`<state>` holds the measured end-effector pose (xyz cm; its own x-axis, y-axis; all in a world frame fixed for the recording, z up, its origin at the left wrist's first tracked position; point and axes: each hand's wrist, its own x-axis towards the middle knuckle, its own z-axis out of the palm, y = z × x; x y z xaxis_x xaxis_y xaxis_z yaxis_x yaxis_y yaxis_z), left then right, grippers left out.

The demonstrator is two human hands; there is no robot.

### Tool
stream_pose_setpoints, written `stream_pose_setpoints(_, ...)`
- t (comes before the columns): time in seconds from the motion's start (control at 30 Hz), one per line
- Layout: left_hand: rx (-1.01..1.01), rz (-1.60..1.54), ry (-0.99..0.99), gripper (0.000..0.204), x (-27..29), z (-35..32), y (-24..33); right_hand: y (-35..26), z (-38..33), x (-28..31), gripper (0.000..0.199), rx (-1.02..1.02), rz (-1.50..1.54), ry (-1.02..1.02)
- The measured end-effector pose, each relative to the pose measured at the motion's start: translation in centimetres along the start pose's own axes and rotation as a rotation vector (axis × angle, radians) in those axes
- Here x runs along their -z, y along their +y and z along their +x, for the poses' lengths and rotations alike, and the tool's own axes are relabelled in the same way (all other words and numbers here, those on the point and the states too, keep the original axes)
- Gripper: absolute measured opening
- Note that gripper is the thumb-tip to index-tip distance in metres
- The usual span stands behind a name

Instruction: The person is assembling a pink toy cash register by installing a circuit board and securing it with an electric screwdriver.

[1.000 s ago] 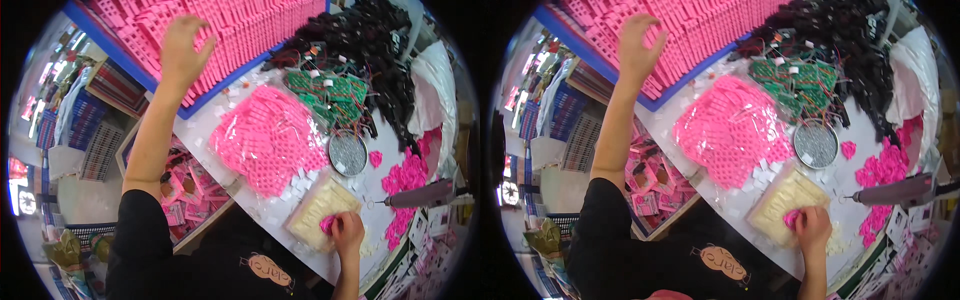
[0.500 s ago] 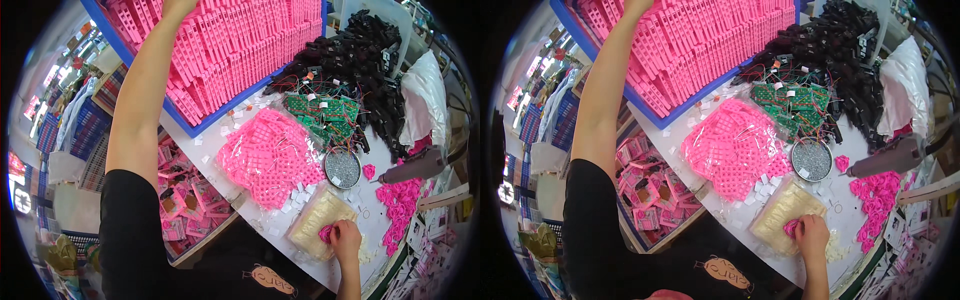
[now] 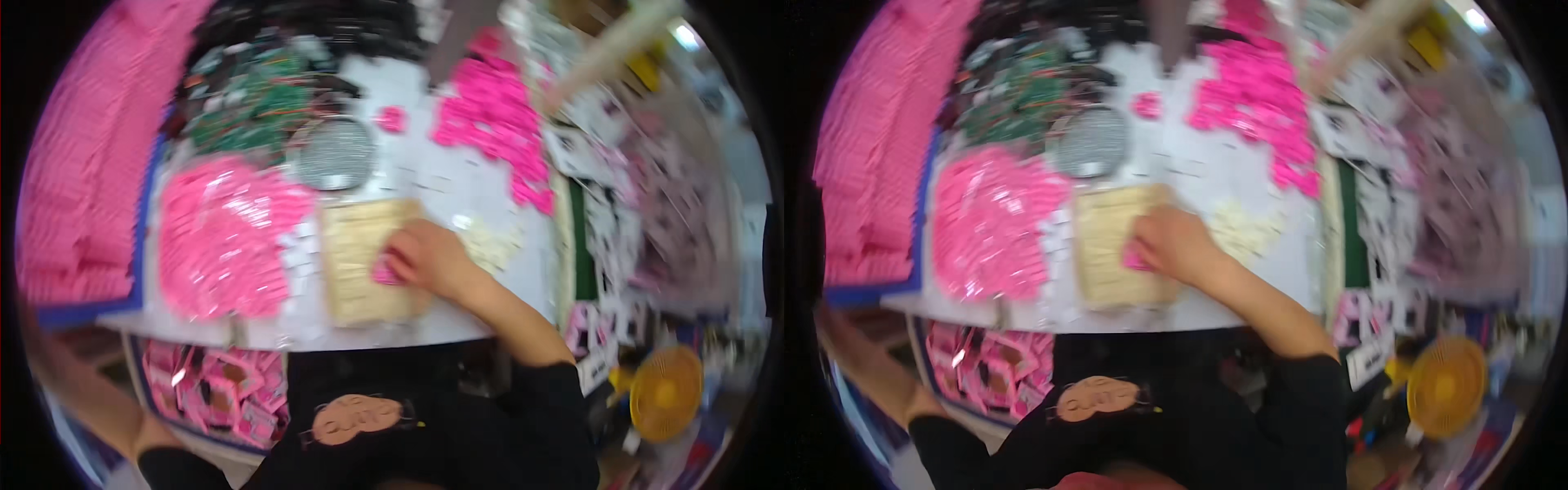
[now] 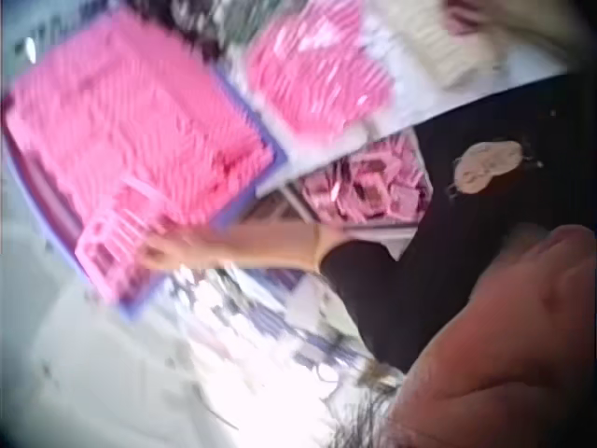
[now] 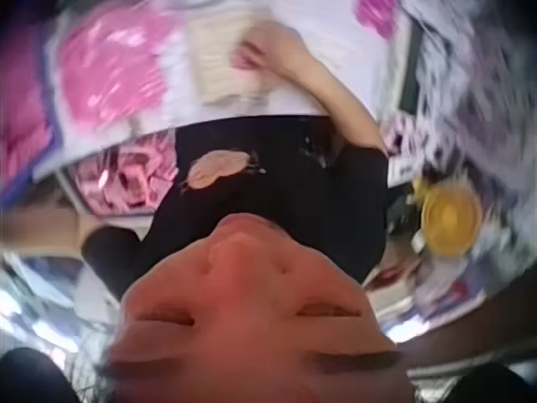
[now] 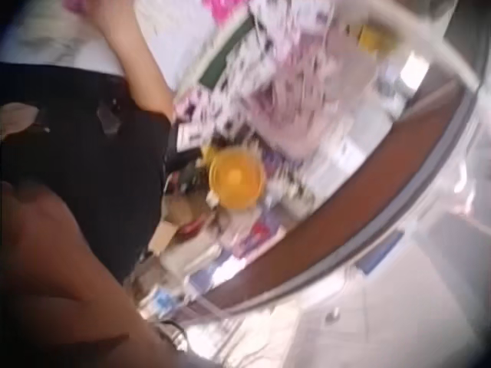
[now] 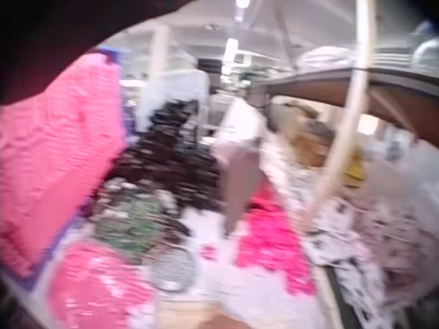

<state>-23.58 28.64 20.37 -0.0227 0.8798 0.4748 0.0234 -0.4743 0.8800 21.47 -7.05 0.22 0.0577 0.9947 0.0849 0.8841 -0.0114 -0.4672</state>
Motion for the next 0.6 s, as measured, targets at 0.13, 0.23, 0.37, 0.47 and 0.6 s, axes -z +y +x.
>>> stream_pose_setpoints(0.13,0.496,-0.355,-0.35,0.051,-1.7,-13.9,-1.7,2.6,-2.3,4.5,0.024,0.016,-0.012,0.228)
stream_pose_setpoints(0.23,0.757,-0.489,-0.578,0.061,-5.8,-20.4,-2.4,10.2,-6.0,9.4,0.024,-0.366,-0.096,0.494)
stream_pose_setpoints(0.37,0.958,-0.443,-0.712,0.06,-14.0,-25.1,-2.3,22.5,-10.8,14.1,0.027,-0.582,-0.766,0.546)
stream_pose_setpoints(0.47,1.023,-0.52,-0.826,0.056,-17.1,-26.2,-1.7,27.9,-11.9,14.5,0.025,-0.423,-0.769,0.516)
stream_pose_setpoints(0.6,1.073,-0.531,-0.761,0.058,-19.5,-27.3,-1.8,29.7,-12.9,16.4,0.02,-0.363,-0.761,0.55)
